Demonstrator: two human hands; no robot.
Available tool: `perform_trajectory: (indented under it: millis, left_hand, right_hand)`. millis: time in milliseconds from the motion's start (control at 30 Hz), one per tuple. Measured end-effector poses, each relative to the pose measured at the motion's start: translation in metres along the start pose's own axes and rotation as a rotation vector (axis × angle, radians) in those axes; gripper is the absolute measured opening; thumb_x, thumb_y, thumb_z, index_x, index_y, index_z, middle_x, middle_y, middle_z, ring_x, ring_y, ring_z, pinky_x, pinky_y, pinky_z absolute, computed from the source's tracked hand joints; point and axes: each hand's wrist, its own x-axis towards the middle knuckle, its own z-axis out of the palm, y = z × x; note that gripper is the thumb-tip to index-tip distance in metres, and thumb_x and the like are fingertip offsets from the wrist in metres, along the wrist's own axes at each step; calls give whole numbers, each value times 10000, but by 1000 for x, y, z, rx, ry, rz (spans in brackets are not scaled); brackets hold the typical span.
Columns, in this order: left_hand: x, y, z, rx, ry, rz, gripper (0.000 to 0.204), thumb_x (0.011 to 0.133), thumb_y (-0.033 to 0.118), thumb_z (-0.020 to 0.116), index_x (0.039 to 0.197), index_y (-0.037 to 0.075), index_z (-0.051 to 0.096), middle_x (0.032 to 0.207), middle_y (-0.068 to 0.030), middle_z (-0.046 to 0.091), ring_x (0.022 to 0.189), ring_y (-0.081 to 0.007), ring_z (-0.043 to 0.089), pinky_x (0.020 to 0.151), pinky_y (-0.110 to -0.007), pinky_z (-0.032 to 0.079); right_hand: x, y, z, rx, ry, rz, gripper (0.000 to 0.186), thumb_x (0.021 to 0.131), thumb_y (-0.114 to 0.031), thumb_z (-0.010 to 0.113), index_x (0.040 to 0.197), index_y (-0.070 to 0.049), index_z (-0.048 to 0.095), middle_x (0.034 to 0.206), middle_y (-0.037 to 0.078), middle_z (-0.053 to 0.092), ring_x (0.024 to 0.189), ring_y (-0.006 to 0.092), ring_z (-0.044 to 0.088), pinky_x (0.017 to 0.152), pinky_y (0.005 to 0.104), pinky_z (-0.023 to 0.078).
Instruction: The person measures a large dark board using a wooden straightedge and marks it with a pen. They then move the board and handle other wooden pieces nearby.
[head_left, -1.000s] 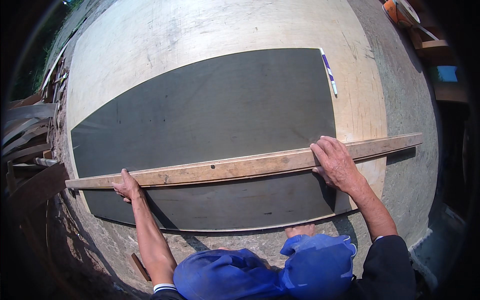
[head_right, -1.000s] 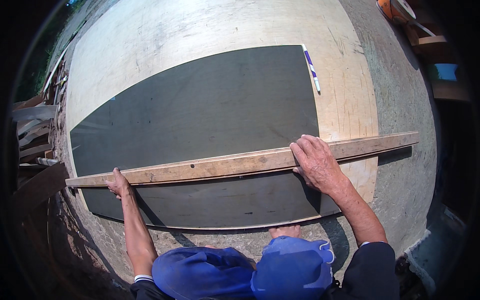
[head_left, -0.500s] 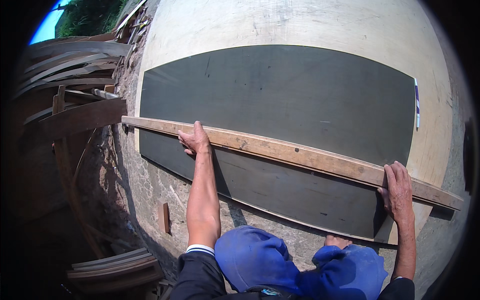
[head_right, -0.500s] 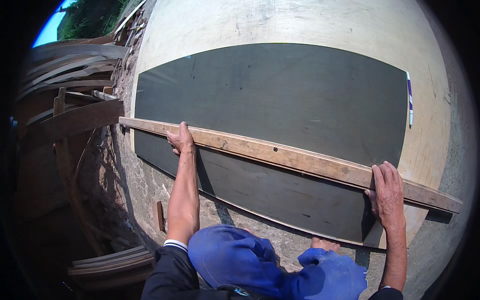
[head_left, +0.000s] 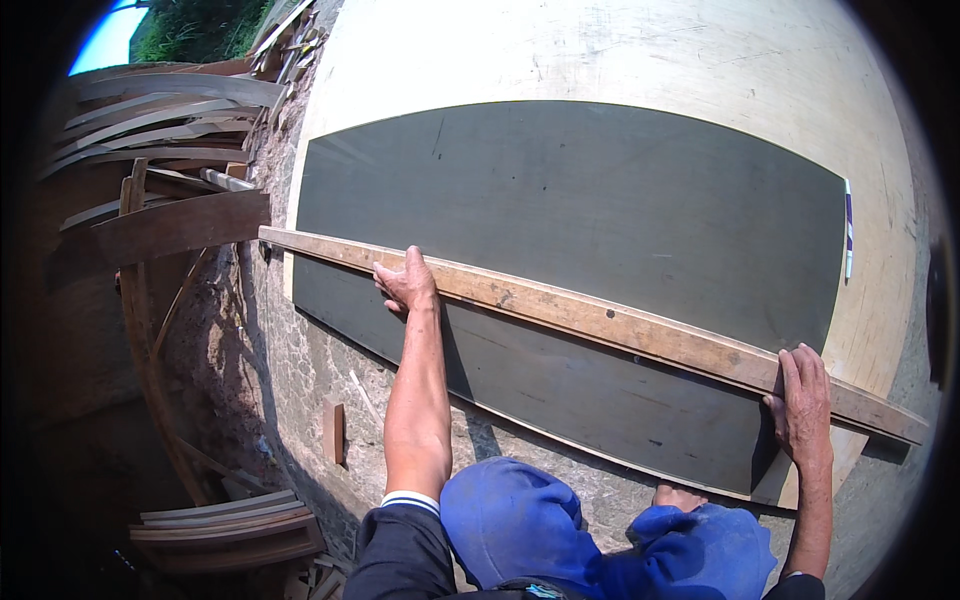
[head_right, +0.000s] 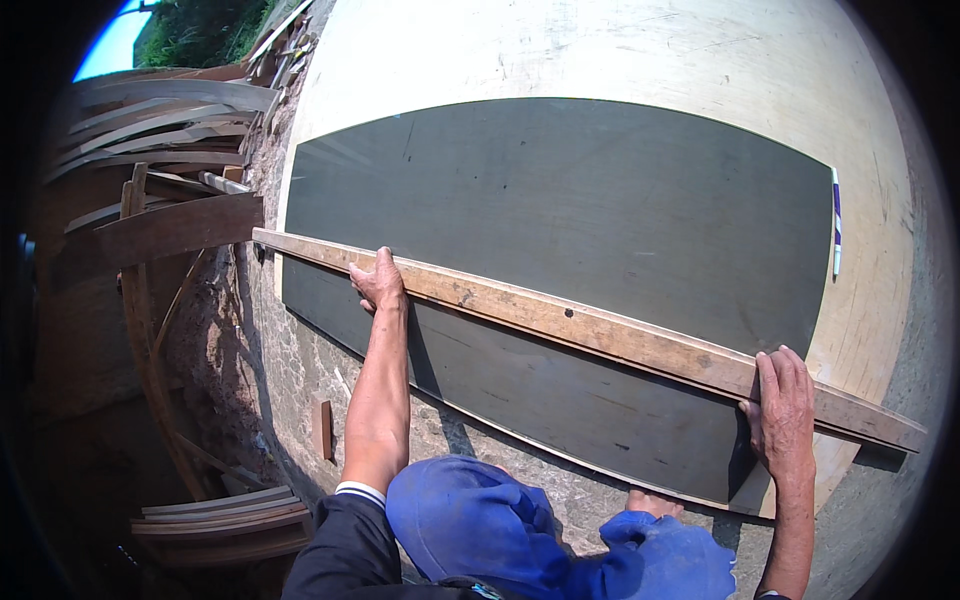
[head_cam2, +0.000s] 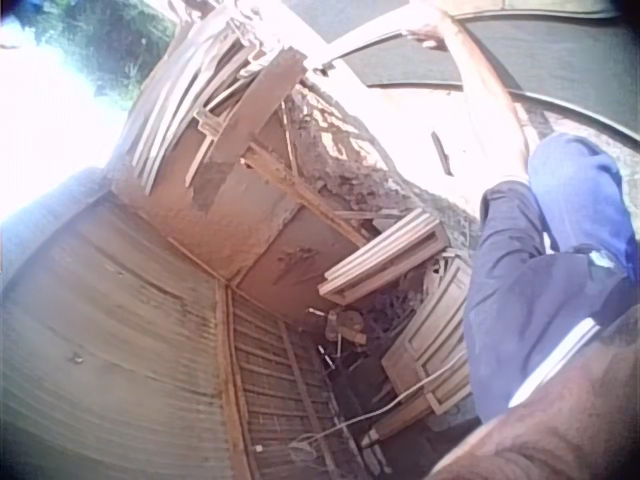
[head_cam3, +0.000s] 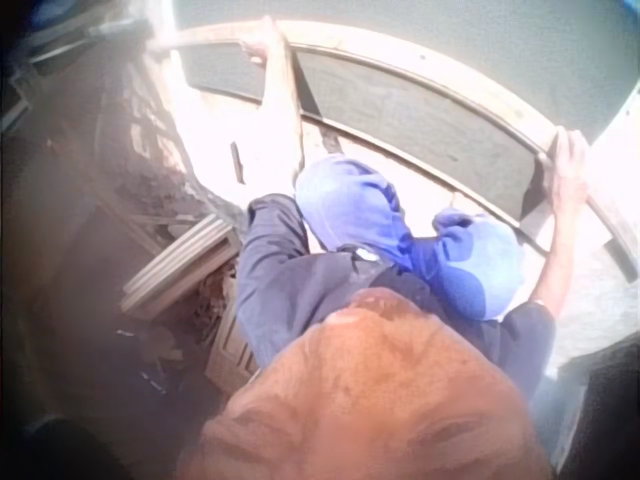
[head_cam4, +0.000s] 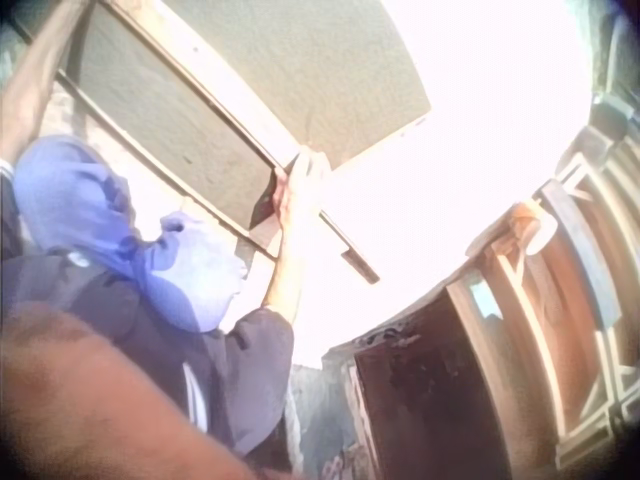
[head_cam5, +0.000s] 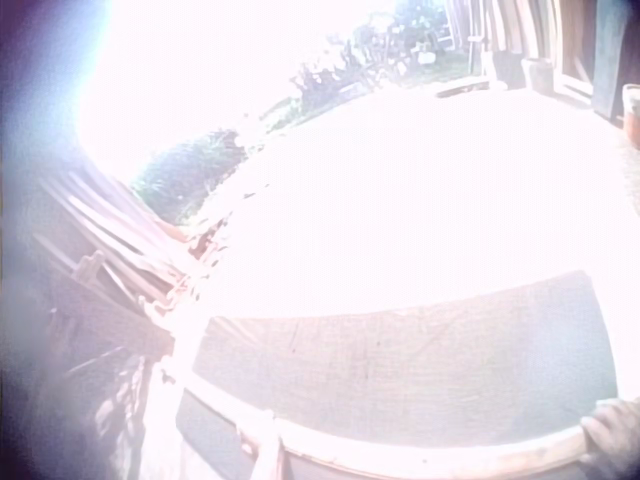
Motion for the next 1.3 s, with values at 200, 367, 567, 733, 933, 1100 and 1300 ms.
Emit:
perform_trajectory:
  millis: [200, 367, 567, 733, 933, 1100, 1300]
  left_hand:
    - [2, -2, 3, 8, 4, 4, 1017, 786, 508, 667, 1589, 39, 256, 1657, -174, 272, 1572, -273, 149, 1238, -542, 13]
    - [3, -2, 2, 44, -6, -1, 1000, 797, 509, 656, 1588, 42, 261, 1665, -165, 258, 1575, -267, 136, 1234, -557, 20]
    - [-1, 2, -1, 33, -13, -3, 1003, 801, 515, 660, 1591, 50, 253, 1666, -159, 254, 1577, -262, 128, 1234, -558, 21]
    - [-1, 0, -2, 22, -27, -7, 1008, 800, 525, 666, 1592, 57, 252, 1667, -157, 255, 1578, -258, 121, 1233, -558, 15]
    - [4, -3, 1, 81, 17, 37, 996, 786, 533, 663, 1563, 20, 310, 1626, -162, 329, 1543, -278, 229, 1231, -579, 60]
    - [7, -3, 4, 104, 50, 47, 1018, 761, 578, 681, 1551, 24, 357, 1572, -202, 411, 1462, -352, 381, 1210, -592, 130]
    - [17, -8, 7, 137, 43, 50, 1009, 781, 571, 678, 1551, 10, 348, 1581, -206, 386, 1490, -344, 327, 1195, -613, 139]
  right_hand:
    - [-1, 1, 1, -1, 2, 1, 759, 698, 0, 807, 1386, -1, 487, 1374, 207, 488, 1369, 397, 435, 1162, 493, 377]
    - [-1, 0, 0, 6, 2, 8, 763, 687, 8, 806, 1383, -6, 494, 1373, 208, 491, 1370, 399, 437, 1159, 498, 378]
    - [-2, 1, 3, 0, 19, 0, 751, 696, 1, 806, 1381, -7, 497, 1376, 207, 490, 1375, 399, 432, 1165, 500, 372]
    - [-1, 0, 2, 3, 4, 6, 751, 699, -11, 812, 1380, -5, 498, 1374, 204, 489, 1374, 398, 432, 1166, 497, 371]
    - [5, -4, -4, 16, 5, -36, 751, 693, -64, 839, 1365, -11, 508, 1349, 181, 505, 1352, 377, 453, 1150, 489, 386]
    - [1, 6, -6, 3, 35, -88, 725, 724, -172, 850, 1350, -20, 517, 1306, 161, 527, 1321, 359, 477, 1132, 484, 400]
    - [3, 4, -9, -35, -1, -75, 715, 747, -192, 851, 1353, -18, 515, 1320, 158, 527, 1330, 347, 476, 1141, 481, 397]
